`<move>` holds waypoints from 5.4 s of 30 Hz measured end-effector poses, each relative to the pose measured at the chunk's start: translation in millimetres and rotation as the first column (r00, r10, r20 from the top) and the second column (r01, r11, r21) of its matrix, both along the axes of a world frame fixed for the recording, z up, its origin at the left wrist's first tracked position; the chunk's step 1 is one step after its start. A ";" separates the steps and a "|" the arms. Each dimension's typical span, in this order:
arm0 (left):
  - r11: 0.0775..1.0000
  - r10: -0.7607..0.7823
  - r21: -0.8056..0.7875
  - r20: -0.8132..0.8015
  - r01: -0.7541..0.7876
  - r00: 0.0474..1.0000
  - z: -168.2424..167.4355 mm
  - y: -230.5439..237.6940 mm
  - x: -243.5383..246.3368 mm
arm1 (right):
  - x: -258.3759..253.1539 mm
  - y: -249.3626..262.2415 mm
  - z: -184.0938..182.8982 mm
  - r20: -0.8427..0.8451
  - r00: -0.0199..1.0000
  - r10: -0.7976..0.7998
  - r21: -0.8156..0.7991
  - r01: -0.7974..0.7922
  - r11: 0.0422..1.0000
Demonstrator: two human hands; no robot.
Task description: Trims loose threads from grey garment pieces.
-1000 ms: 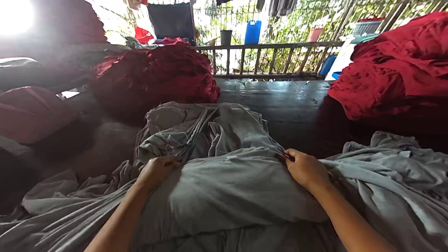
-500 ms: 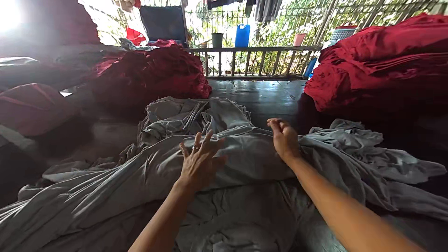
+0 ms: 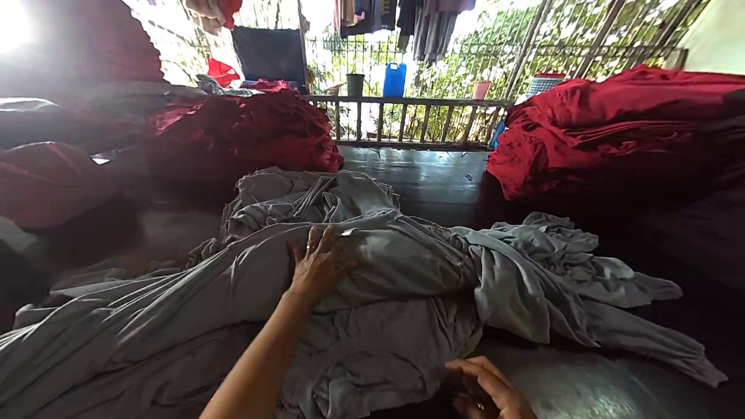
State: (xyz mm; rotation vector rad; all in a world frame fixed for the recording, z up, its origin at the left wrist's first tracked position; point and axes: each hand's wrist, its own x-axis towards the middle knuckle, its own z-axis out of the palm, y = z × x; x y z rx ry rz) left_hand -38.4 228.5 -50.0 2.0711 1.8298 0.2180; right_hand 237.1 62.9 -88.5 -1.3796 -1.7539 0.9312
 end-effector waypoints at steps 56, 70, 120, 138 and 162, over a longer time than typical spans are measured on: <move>0.783 0.619 -0.609 0.784 -0.129 0.055 -19.1 -126.9 62.0 | -88.7 16.7 24.5 -0.304 0.888 -0.344 -0.171 0.305 0.937; 0.680 0.729 -0.733 0.677 -0.013 -0.102 -14.3 -119.3 53.9 | -77.4 16.6 26.2 -0.562 0.812 -0.160 -0.053 0.158 0.986; 0.752 0.660 -0.660 0.751 -0.006 0.014 -20.1 -121.6 59.0 | -101.0 -6.6 15.8 0.283 0.938 -0.198 0.301 0.110 0.947; 0.989 0.136 -0.133 0.990 -0.065 0.044 -44.1 -156.1 59.3 | -84.2 20.9 47.7 -0.274 0.868 -0.414 -0.573 0.198 0.795; 0.958 -0.026 0.158 0.879 -0.240 0.477 -39.7 -164.7 61.0 | -110.0 23.7 76.5 -0.262 0.965 0.033 -0.251 -0.101 0.963</move>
